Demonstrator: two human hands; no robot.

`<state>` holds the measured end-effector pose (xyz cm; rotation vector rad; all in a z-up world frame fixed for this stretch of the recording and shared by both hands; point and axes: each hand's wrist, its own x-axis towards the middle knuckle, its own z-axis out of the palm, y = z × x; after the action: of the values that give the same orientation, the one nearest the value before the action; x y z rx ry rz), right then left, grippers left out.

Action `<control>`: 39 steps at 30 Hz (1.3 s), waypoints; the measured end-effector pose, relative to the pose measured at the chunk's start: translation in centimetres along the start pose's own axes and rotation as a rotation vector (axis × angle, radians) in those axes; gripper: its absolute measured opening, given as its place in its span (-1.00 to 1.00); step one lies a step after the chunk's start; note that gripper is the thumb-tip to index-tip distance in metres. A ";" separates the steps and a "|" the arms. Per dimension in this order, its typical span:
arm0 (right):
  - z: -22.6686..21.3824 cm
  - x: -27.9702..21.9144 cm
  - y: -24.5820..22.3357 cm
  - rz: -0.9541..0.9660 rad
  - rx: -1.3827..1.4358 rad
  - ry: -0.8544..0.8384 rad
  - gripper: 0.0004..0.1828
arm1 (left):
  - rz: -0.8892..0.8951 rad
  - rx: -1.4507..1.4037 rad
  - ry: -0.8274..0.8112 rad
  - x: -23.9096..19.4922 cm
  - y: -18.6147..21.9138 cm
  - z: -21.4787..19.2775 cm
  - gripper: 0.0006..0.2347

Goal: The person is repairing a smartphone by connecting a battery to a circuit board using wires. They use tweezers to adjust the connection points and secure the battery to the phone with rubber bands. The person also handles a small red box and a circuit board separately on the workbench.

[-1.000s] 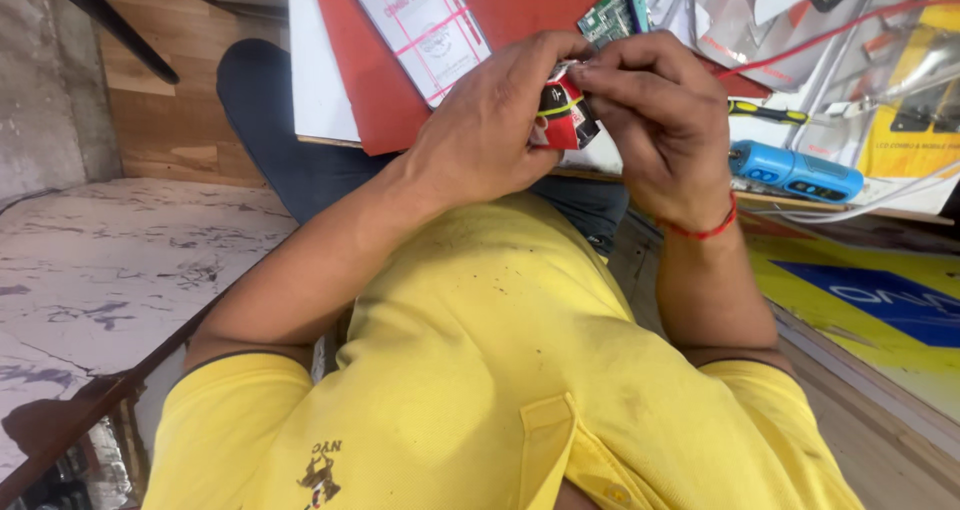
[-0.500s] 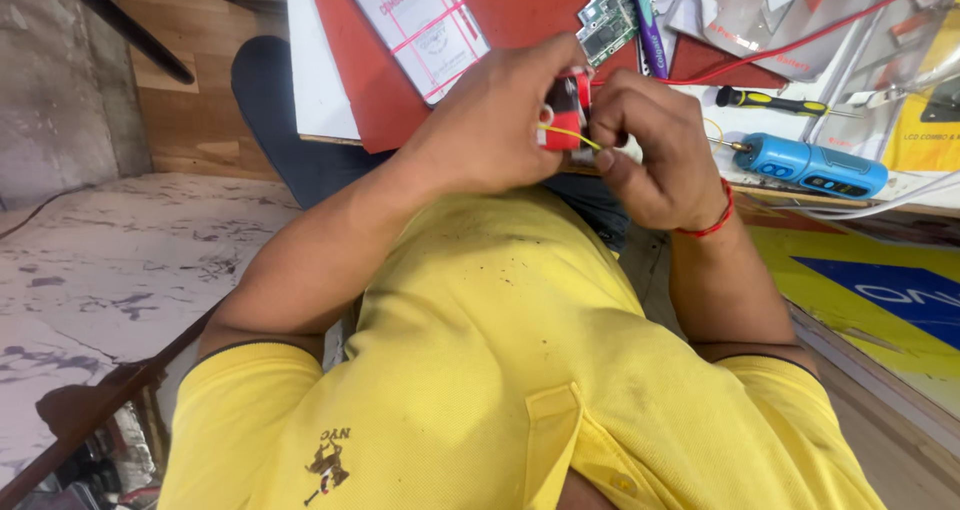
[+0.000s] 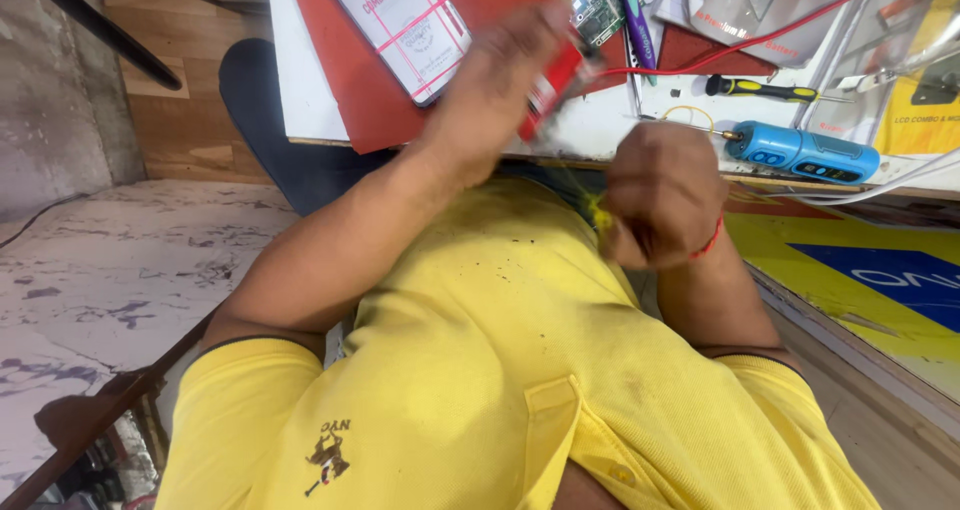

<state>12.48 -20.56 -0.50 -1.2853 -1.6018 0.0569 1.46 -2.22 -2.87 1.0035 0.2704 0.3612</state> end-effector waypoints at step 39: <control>4.2 7.5 -1.1 0.701 -0.074 -0.144 -0.75 | 0.548 1.255 -0.069 -3.7 3.5 -5.0 -0.46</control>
<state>9.53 -13.33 3.17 -1.8820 -1.2047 0.5366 -4.39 1.85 -2.25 2.3403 0.1332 0.6727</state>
